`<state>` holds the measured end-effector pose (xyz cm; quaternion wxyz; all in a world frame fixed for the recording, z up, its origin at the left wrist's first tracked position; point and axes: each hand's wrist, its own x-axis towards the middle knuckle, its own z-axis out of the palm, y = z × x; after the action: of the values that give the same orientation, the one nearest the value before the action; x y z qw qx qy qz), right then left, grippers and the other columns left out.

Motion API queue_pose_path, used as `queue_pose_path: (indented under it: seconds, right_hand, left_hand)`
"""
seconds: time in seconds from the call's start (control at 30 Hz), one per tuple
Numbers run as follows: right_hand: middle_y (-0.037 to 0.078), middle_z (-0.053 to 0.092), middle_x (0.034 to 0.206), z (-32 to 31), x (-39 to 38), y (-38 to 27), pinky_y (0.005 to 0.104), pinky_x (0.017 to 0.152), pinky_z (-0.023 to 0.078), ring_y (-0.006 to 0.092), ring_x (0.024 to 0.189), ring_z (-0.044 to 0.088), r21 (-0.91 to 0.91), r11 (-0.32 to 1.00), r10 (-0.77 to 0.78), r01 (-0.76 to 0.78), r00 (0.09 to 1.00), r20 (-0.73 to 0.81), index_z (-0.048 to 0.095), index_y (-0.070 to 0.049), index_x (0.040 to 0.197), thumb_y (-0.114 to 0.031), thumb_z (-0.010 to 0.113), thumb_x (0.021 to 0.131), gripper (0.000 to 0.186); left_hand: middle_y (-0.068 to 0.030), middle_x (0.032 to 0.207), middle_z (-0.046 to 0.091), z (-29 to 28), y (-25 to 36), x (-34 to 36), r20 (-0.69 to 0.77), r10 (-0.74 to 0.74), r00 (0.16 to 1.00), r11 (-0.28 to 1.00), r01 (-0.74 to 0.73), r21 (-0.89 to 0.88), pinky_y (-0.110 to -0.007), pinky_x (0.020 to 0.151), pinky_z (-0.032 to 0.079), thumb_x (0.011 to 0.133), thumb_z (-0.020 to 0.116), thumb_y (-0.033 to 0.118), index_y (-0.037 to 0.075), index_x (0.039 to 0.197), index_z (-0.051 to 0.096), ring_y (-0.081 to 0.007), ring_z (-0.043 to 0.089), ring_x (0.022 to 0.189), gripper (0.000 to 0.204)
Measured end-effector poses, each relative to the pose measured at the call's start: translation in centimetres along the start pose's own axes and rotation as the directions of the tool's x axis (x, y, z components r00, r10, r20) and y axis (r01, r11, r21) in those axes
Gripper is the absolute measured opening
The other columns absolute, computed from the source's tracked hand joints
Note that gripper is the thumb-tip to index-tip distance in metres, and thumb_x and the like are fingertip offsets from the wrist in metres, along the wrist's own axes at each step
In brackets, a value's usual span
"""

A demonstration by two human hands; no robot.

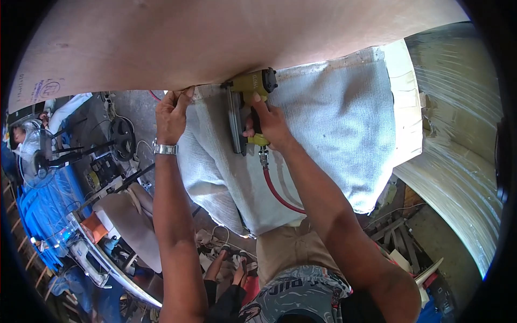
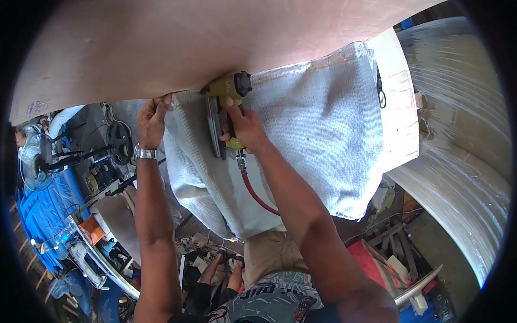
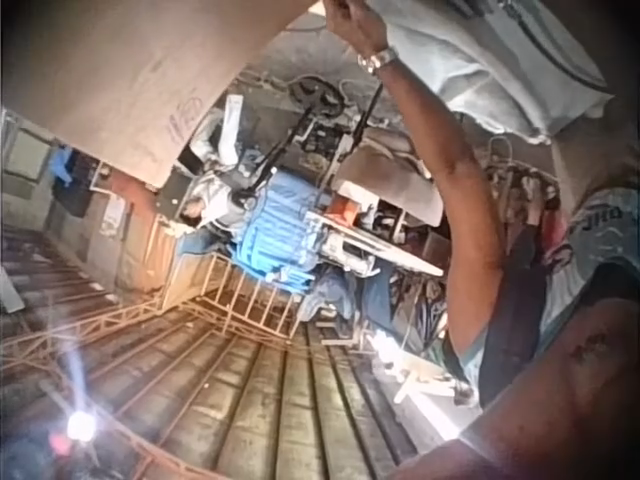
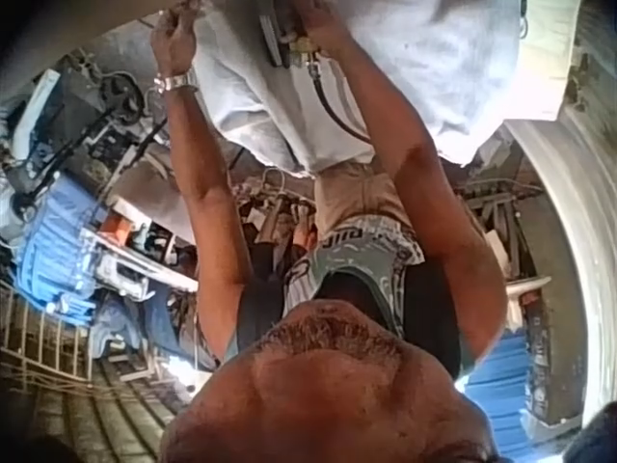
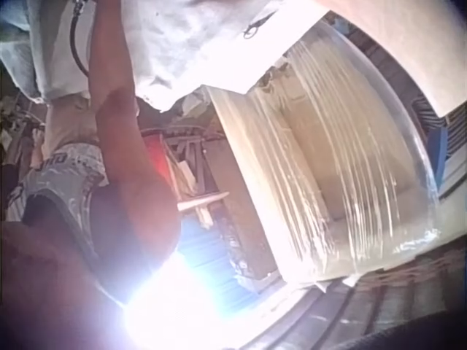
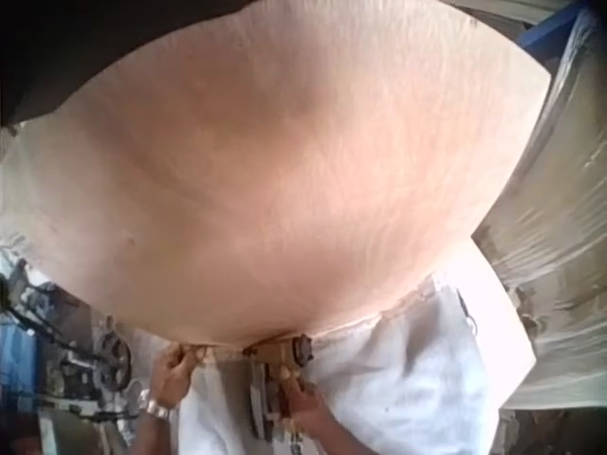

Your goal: Attaching fabric to a wooden chair frame using a pneumatic staple gun and trimming excess with scissors.

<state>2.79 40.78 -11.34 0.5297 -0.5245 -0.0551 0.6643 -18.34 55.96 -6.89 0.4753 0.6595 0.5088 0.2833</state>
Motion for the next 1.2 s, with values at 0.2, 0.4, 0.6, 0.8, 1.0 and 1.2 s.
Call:
queue_pose_path:
  seconds: [0.2, 0.4, 0.6, 0.8, 1.0, 1.2]
  right_hand:
    - [0.01, 0.059, 0.067, 0.5, -0.1, -0.1, 0.0398, 0.066, 0.062, 0.0183, 0.056, 0.063, 0.041, 0.999, 0.023, -0.024, 0.999, 0.024, 0.058, 0.002, 0.099, -0.065, 0.061, 0.099, 0.067]
    - [0.009, 0.058, 0.067, 1.1, -0.7, -1.2, 0.0395, 0.065, 0.062, 0.0179, 0.054, 0.061, 0.006, 1.0, 0.023, -0.023, 0.998, 0.061, 0.058, 0.003, 0.104, -0.066, 0.059, 0.099, 0.068]
    - [0.007, 0.059, 0.068, 1.9, -1.8, -2.2, 0.0382, 0.066, 0.061, 0.0166, 0.053, 0.061, 0.015, 0.999, 0.036, -0.037, 0.996, 0.086, 0.059, 0.003, 0.112, -0.067, 0.058, 0.099, 0.071]
    - [0.009, 0.061, 0.071, 2.6, -2.5, -3.5, 0.0355, 0.064, 0.062, 0.0161, 0.052, 0.061, -0.023, 0.999, 0.028, -0.025, 0.99, 0.135, 0.061, 0.004, 0.107, -0.063, 0.061, 0.099, 0.067]
    - [0.007, 0.061, 0.071, 3.2, -3.2, -4.0, 0.0332, 0.065, 0.061, 0.0151, 0.054, 0.061, -0.068, 0.997, 0.043, -0.037, 0.995, 0.091, 0.062, 0.004, 0.11, -0.064, 0.062, 0.098, 0.069]
    - [0.006, 0.061, 0.071, 3.8, -4.8, -6.1, 0.0316, 0.059, 0.055, 0.0137, 0.056, 0.06, -0.373, 0.924, -0.032, 0.082, 0.99, 0.139, 0.061, 0.004, 0.109, -0.055, 0.064, 0.101, 0.061]
  left_hand:
    - [0.0088, 0.084, 0.06, -0.7, -0.6, -0.1, 0.037, 0.006, 0.999, 0.995, -0.01, 0.1, -0.024, 0.072, 0.04, 0.103, 0.07, 0.022, 0.004, 0.098, 0.071, -0.0046, 0.049, 0.077, 0.019]
    - [0.003, 0.091, 0.069, -2.0, -1.0, -0.7, 0.1, -0.024, 0.995, 0.997, 0.031, -0.071, -0.024, 0.077, 0.047, 0.102, 0.072, 0.023, 0.003, 0.105, 0.071, -0.0057, 0.057, 0.083, 0.02]
    - [-0.0008, 0.103, 0.07, -2.6, -1.5, -1.3, 0.079, 0.001, 0.997, 0.997, -0.007, 0.071, -0.026, 0.088, 0.051, 0.102, 0.071, 0.02, 0.004, 0.115, 0.068, -0.0082, 0.062, 0.098, 0.021]
    - [-0.0057, 0.119, 0.068, -2.8, -2.5, -1.3, 0.081, 0.005, 0.997, 0.998, 0.0, -0.061, -0.029, 0.097, 0.051, 0.102, 0.069, 0.015, 0.003, 0.128, 0.061, -0.0125, 0.064, 0.108, 0.029]
    - [-0.0121, 0.129, 0.066, -2.7, -3.1, -1.7, 0.115, -0.001, 0.993, 0.999, 0.007, -0.051, -0.034, 0.104, 0.05, 0.107, 0.06, 0.019, 0.0, 0.141, 0.056, -0.0189, 0.061, 0.121, 0.039]
    - [-0.01, 0.131, 0.066, -1.6, -3.7, -2.2, 0.113, -0.086, 0.99, 0.993, 0.094, -0.074, -0.035, 0.105, 0.049, 0.105, 0.064, 0.025, 0.001, 0.132, 0.063, -0.0188, 0.061, 0.122, 0.037]
